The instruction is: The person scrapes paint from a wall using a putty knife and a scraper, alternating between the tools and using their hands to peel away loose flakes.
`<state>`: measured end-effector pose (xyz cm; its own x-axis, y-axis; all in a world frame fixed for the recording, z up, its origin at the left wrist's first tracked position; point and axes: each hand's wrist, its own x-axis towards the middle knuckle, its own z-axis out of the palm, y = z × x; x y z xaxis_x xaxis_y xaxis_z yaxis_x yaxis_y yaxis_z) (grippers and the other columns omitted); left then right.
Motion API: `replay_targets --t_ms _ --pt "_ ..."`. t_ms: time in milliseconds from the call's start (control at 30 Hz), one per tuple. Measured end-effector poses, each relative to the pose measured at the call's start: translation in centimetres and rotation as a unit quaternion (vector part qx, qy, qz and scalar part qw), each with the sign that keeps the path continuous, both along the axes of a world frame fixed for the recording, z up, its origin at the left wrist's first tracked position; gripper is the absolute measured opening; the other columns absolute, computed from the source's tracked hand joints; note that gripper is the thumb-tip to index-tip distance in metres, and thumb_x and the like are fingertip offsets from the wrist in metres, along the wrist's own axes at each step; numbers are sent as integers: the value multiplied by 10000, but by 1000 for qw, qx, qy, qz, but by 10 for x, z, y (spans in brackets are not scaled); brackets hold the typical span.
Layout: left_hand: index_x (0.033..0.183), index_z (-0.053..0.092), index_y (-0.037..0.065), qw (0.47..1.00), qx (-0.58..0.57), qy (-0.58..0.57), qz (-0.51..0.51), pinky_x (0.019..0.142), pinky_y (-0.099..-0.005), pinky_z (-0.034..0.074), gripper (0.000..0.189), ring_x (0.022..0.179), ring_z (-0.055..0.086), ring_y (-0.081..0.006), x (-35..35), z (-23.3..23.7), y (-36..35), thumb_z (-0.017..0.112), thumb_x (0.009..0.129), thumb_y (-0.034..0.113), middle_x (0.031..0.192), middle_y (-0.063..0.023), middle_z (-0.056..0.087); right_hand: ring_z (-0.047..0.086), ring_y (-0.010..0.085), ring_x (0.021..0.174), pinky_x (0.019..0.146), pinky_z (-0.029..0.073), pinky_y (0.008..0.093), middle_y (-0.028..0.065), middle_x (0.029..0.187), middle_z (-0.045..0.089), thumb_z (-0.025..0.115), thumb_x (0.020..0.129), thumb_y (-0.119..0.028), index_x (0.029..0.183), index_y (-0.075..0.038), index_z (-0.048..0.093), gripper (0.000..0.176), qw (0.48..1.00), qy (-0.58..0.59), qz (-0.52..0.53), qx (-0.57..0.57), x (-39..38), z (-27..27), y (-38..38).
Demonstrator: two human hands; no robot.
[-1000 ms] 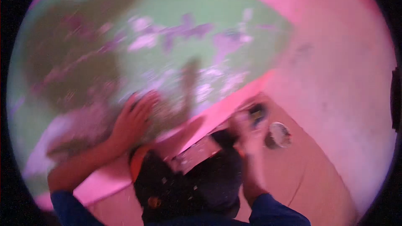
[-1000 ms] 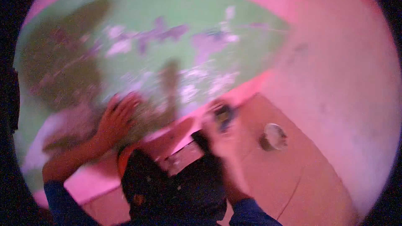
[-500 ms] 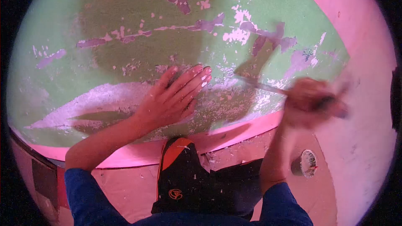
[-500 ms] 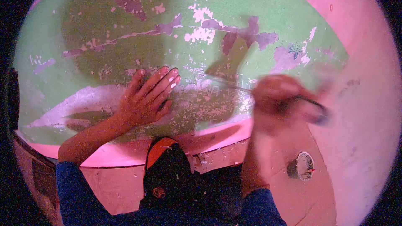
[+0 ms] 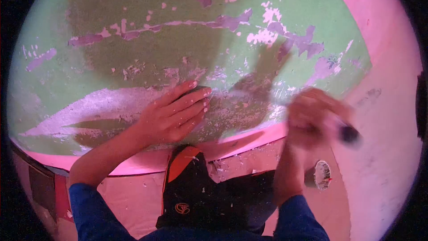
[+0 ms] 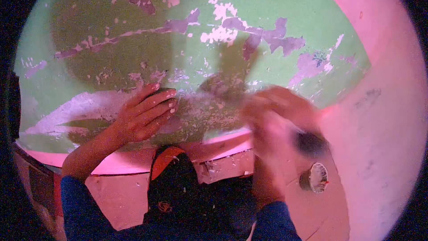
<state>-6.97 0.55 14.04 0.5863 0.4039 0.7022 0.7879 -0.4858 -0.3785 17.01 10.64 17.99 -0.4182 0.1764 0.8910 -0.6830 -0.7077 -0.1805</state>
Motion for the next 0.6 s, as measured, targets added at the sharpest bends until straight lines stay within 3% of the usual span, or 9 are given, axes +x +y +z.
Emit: replay_targets --t_ms 67,133,200,267,300,333,400,533,600 --pt "808 617 -28 1000 6 4 -13 919 -424 430 163 1000 548 -242 -2 3 1 625 663 46 942 -113 593 355 62 388 371 317 197 -46 467 358 569 705 -65 577 -147 444 197 729 -150 -668 6 -21 -19 -14" --pt "784 614 -18 999 29 -11 -32 883 -416 461 160 912 568 -241 -4 -2 0 640 637 39 884 -105 586 384 104 394 383 363 215 -15 500 406 563 727 -72 599 -146 366 246 799 79 -587 103 4 -3 -13" --pt "774 612 -11 999 33 -22 -28 875 -414 467 161 879 570 -240 -3 1 1 645 627 44 866 -103 583 411 125 403 392 378 224 -12 506 428 554 717 -79 601 -137 376 220 761 14 -640 108 -13 -6 -18" --pt "765 610 -5 999 34 -24 -35 867 -413 473 162 847 573 -239 -3 2 -1 649 617 48 848 -101 581 464 169 420 409 408 241 -5 519 470 537 697 -93 606 -120 397 169 652 -102 -744 105 -27 -11 -27" --pt "760 608 1 997 51 -28 -41 865 -418 473 161 829 572 -240 -4 1 -1 647 613 53 837 -100 575 472 168 423 401 412 250 7 508 453 533 736 -127 614 -104 388 191 433 -97 -793 417 0 12 -21" --pt "756 606 7 996 67 -35 -46 863 -422 473 159 812 572 -240 -4 -1 0 644 609 57 826 -99 570 472 168 423 401 412 250 7 508 453 533 736 -127 614 -104 388 191 432 -94 -792 420 0 18 -29" --pt "753 604 8 995 72 -42 -49 860 -427 473 163 815 571 -241 -5 -1 2 642 603 57 831 -101 569 440 127 397 358 382 259 2 471 417 502 738 -126 606 -106 350 202 658 54 -723 203 -3 20 -43" --pt "747 598 6 994 62 -57 -71 853 -440 474 171 818 570 -249 -6 -4 0 643 589 53 839 -103 566 418 101 383 347 388 266 10 452 419 524 763 -154 616 -127 356 225 608 36 -772 180 -11 15 -34" --pt "748 597 5 993 68 -61 -70 853 -442 473 175 818 569 -251 -7 -2 2 643 587 54 836 -103 564 451 127 419 378 405 269 23 476 428 532 764 -144 669 -123 391 172 746 120 -645 113 9 18 -46"
